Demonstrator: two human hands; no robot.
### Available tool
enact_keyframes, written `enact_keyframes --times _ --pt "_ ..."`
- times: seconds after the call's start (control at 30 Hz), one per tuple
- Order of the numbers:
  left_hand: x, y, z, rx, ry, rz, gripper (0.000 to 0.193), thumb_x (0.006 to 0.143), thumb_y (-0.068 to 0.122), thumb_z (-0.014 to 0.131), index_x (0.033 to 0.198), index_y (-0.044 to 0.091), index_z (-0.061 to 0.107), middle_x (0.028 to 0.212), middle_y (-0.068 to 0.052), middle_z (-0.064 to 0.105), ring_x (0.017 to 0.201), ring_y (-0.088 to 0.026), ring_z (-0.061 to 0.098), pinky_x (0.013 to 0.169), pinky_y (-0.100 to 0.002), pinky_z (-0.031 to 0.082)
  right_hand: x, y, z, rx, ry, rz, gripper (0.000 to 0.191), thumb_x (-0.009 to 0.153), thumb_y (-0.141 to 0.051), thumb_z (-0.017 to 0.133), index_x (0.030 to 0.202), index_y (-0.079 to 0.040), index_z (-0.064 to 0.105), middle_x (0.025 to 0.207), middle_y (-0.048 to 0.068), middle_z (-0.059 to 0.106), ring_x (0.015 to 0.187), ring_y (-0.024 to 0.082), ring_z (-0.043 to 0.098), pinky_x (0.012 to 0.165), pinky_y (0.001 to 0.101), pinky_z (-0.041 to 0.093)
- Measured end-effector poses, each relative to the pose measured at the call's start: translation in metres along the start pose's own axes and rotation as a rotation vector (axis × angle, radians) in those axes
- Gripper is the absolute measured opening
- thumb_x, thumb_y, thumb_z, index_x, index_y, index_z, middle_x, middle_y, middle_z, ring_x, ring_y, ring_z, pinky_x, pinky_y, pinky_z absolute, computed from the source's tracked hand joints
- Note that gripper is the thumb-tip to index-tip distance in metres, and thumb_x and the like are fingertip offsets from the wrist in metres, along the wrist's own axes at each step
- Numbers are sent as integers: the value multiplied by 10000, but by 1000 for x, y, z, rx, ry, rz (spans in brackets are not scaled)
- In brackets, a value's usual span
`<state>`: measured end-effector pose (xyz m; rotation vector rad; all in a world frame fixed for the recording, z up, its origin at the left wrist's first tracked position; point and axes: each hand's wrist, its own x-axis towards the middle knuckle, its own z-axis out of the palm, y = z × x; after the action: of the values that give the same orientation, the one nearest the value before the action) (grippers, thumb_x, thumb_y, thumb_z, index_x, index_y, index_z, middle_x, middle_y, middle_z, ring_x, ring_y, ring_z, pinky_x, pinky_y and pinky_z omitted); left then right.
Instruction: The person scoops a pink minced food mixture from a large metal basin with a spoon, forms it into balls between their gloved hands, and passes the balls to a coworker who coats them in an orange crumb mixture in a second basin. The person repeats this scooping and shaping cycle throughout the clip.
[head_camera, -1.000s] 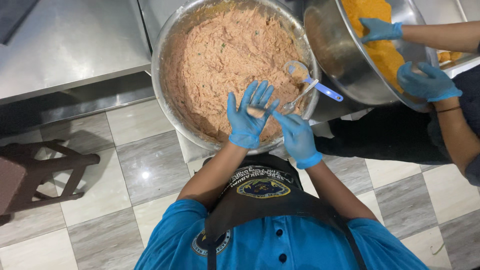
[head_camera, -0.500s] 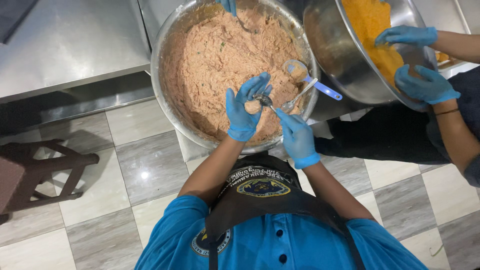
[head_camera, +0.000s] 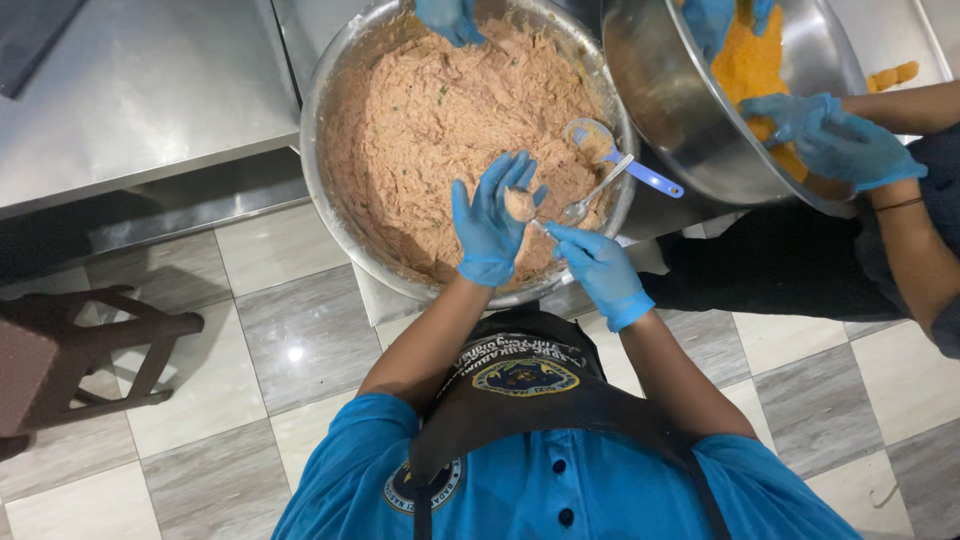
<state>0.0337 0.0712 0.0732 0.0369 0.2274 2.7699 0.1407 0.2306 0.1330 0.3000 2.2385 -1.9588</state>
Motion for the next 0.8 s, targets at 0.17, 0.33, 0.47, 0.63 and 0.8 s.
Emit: enact_keyframes --times 0.17,0.33,0.47,0.63,0.8 --pt "-17 3 17 -197 129 -89 782 994 696 425 1460 76 523 1591 -203 439 1492 -399 392 1176 -670 339 -17 -27 12 -660 187 -545 415 932 -19 597 1309 -140 720 1001 82 658 891 250 642 815 359 494" --pt "-18 10 31 -337 21 -121 751 1017 707 432 1385 77 608 1570 -199 464 1497 -413 390 1199 -667 332 -31 -58 15 -945 295 -789 421 848 14 639 1229 -125 754 992 79 677 860 309 635 787 464 457" --pt "-18 13 36 -351 -58 -130 769 1036 723 414 1383 66 614 1567 -203 475 1509 -422 375 1239 -643 307 -30 -65 10 -795 321 -783 373 931 18 621 1269 -103 721 1049 114 682 903 324 640 814 439 494" --pt "-7 9 31 -78 -99 4 803 1046 693 360 1436 21 563 1592 -217 465 1524 -397 374 1265 -587 297 -18 -36 16 -567 221 -431 362 980 -23 610 1325 -85 703 959 138 673 861 298 663 783 392 523" --pt "5 3 20 341 22 91 819 1058 672 334 1446 -23 526 1600 -220 451 1531 -360 381 1263 -532 323 0 5 13 -247 30 -317 318 1037 -56 587 1342 -39 676 1197 83 723 1062 174 682 916 348 521"
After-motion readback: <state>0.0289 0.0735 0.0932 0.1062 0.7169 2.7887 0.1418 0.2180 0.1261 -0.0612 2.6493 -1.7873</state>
